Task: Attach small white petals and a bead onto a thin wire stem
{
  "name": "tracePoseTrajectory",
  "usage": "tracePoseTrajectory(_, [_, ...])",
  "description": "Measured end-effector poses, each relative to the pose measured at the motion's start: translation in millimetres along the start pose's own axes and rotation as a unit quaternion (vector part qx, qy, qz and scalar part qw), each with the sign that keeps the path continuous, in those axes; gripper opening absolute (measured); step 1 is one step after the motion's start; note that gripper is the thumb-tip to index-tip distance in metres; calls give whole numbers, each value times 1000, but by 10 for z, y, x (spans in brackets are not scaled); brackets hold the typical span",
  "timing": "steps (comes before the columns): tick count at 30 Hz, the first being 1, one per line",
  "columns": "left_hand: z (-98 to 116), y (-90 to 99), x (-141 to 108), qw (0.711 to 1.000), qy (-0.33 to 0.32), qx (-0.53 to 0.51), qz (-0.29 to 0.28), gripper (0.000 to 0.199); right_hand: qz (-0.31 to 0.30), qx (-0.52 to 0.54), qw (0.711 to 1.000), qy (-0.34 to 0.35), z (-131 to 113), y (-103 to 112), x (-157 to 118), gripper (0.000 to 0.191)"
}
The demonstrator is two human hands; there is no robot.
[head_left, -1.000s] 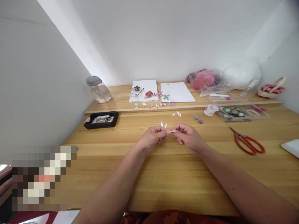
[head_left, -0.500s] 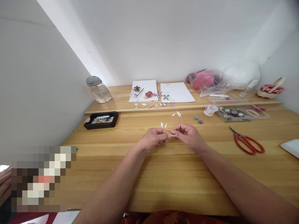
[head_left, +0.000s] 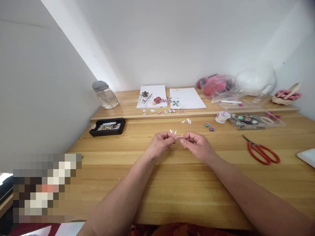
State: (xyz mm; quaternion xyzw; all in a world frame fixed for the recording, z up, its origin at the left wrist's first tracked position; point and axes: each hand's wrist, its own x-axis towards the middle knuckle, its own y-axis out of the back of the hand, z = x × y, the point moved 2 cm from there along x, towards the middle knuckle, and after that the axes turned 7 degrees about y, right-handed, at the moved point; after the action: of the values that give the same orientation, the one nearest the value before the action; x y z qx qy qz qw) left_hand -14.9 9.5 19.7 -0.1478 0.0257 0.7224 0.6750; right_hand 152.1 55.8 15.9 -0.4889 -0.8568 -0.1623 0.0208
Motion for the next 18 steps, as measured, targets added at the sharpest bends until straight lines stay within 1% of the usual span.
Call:
tracePoseTrajectory(4, [-33, 18, 47, 996, -52, 27, 64, 34, -9, -44, 999, 25, -60, -55, -52, 24])
tracePoseTrajectory(6, [-47, 24, 59, 992, -74, 61, 79, 32, -1, -73, 996, 48, -107, -66, -81, 21])
tracePoseTrajectory(8, [-50, 22, 53, 987, -89, 110, 79, 29, 8, -94, 993, 70, -146, -55, -102, 18])
tracePoseTrajectory(10, [-44, 12, 32, 981, -91, 161, 62, 26, 17, -112, 990, 89, -169, -19, -107, 15])
tracePoseTrajectory(13, [-29, 0, -10, 974, -76, 213, 19, 26, 23, -128, 986, 108, -170, 61, -83, 13])
tracePoseTrajectory(16, [-22, 4, -35, 973, -59, 222, -37, 26, 4, -107, 989, 107, -129, 125, -31, 14])
tracePoseTrajectory(18, [-17, 13, -40, 975, -50, 204, -67, 26, -7, -84, 993, 86, -78, 147, 10, 17])
